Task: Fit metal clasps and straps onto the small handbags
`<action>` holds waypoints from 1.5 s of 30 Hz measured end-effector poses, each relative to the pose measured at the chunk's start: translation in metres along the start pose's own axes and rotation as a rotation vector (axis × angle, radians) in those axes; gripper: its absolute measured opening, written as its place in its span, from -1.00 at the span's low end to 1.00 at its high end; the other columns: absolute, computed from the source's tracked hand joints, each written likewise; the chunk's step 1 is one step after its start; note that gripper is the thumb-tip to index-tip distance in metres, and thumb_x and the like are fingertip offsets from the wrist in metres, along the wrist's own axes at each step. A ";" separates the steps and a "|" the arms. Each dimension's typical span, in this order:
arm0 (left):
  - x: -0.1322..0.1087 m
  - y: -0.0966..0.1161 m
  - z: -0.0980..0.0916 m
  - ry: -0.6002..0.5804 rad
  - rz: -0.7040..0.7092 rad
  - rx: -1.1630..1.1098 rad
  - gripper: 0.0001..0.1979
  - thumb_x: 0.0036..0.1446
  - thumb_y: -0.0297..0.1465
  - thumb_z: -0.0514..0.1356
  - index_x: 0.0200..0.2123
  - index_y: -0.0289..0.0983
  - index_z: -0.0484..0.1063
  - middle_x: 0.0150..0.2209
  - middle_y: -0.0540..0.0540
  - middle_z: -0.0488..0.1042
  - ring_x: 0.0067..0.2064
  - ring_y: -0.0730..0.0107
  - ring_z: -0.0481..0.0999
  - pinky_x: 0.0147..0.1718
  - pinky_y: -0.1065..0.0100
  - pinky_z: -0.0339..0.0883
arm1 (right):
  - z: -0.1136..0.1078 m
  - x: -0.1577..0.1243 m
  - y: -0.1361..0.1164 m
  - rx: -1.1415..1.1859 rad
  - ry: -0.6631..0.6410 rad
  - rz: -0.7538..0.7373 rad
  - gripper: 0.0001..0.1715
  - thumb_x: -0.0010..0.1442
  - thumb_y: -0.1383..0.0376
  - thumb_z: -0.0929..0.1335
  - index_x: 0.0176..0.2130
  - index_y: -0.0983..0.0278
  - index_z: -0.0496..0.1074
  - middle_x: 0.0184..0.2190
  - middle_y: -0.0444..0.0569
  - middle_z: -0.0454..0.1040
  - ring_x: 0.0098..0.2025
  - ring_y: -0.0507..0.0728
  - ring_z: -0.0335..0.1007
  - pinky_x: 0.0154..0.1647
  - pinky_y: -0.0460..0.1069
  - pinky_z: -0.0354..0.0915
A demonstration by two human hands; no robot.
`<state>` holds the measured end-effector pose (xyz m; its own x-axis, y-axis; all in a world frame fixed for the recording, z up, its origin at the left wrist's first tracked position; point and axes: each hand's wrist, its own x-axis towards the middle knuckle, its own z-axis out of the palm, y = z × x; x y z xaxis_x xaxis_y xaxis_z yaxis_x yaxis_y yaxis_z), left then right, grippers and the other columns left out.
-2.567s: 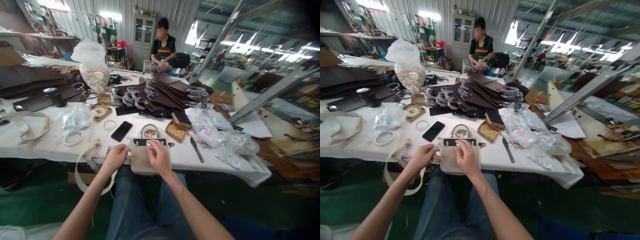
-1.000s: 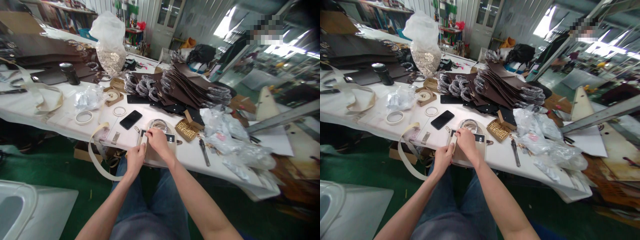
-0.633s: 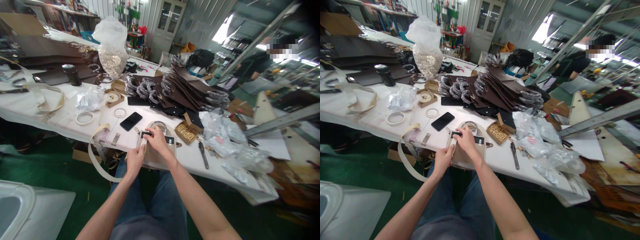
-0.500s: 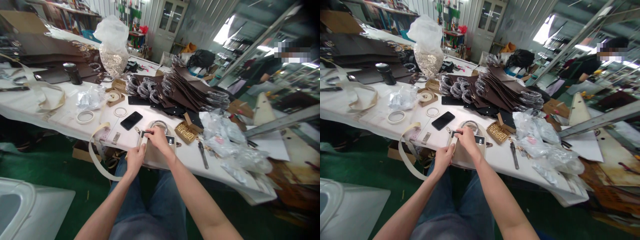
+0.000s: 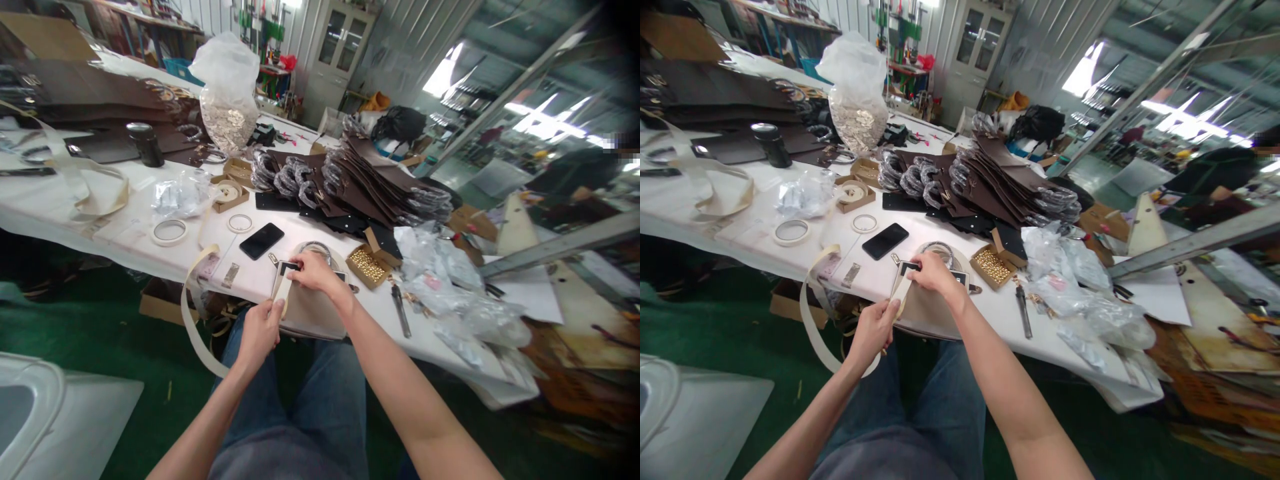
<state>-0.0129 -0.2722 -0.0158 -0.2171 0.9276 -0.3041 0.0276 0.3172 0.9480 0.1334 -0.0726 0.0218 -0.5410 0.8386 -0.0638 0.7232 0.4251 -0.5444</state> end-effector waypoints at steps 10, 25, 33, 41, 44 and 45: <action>-0.005 0.025 0.003 -0.067 0.013 -0.097 -0.40 0.41 0.17 0.15 -0.43 -0.21 0.43 -0.71 0.06 0.21 -0.66 0.41 0.21 -0.63 0.36 0.00 | 0.017 -0.023 -0.028 -0.417 0.013 -0.109 -0.69 0.44 0.40 0.52 0.15 0.26 0.58 0.20 0.20 0.43 -0.12 0.25 0.56 -0.10 0.08 0.40; -0.040 0.010 -0.029 -0.086 0.045 -0.147 -0.36 0.41 0.28 0.18 -0.30 -0.20 0.48 -0.70 0.05 0.34 -0.67 0.41 0.26 -0.63 0.40 0.09 | 0.006 -0.123 -0.039 1.132 -0.043 0.122 0.00 0.37 -0.45 0.45 0.34 0.24 0.59 0.07 0.21 0.67 0.08 0.36 0.64 0.12 0.21 0.63; -0.032 0.011 0.023 -0.251 0.141 -0.028 -0.35 0.30 0.17 0.38 0.10 -0.28 0.53 0.00 -0.35 0.73 -0.02 -0.04 0.76 -0.11 0.14 0.65 | 0.038 -0.177 -0.041 1.246 0.285 0.320 -0.37 0.25 -0.24 0.64 -0.19 0.27 0.70 -0.27 0.00 0.64 -0.26 0.19 0.53 -0.15 0.05 0.50; -0.018 0.026 0.063 -0.463 -0.013 -0.074 -0.34 0.44 0.20 0.17 -0.09 -0.33 0.64 -0.51 -0.15 0.61 -0.54 0.26 0.57 -0.55 0.36 0.43 | 0.011 -0.202 0.002 0.713 0.452 0.295 -0.39 0.36 -0.25 0.56 -0.22 0.24 0.70 -0.29 0.02 0.62 -0.31 0.19 0.47 -0.27 0.04 0.41; -0.010 0.021 0.078 -0.385 -0.069 -0.190 -0.37 0.39 0.17 0.26 -0.12 -0.36 0.63 -0.49 -0.11 0.60 -0.65 0.44 0.40 -0.66 0.45 0.21 | -0.009 -0.196 0.022 0.573 0.592 0.349 -0.34 0.16 -0.16 0.70 -0.01 0.25 0.70 -0.15 0.06 0.67 -0.26 0.18 0.50 -0.23 0.04 0.45; -0.007 0.021 0.082 -0.375 -0.068 -0.222 -0.39 0.37 0.15 0.28 -0.12 -0.36 0.62 -0.45 -0.11 0.61 -0.65 0.47 0.39 -0.68 0.46 0.19 | -0.015 -0.193 0.028 0.606 0.560 0.357 -0.29 0.13 -0.14 0.71 0.05 0.26 0.69 -0.11 0.07 0.68 -0.27 0.17 0.50 -0.26 0.04 0.45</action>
<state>0.0691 -0.2564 -0.0017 0.1588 0.9265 -0.3413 -0.1934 0.3681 0.9094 0.2646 -0.2169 0.0316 0.0753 0.9970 0.0172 0.3721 -0.0121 -0.9281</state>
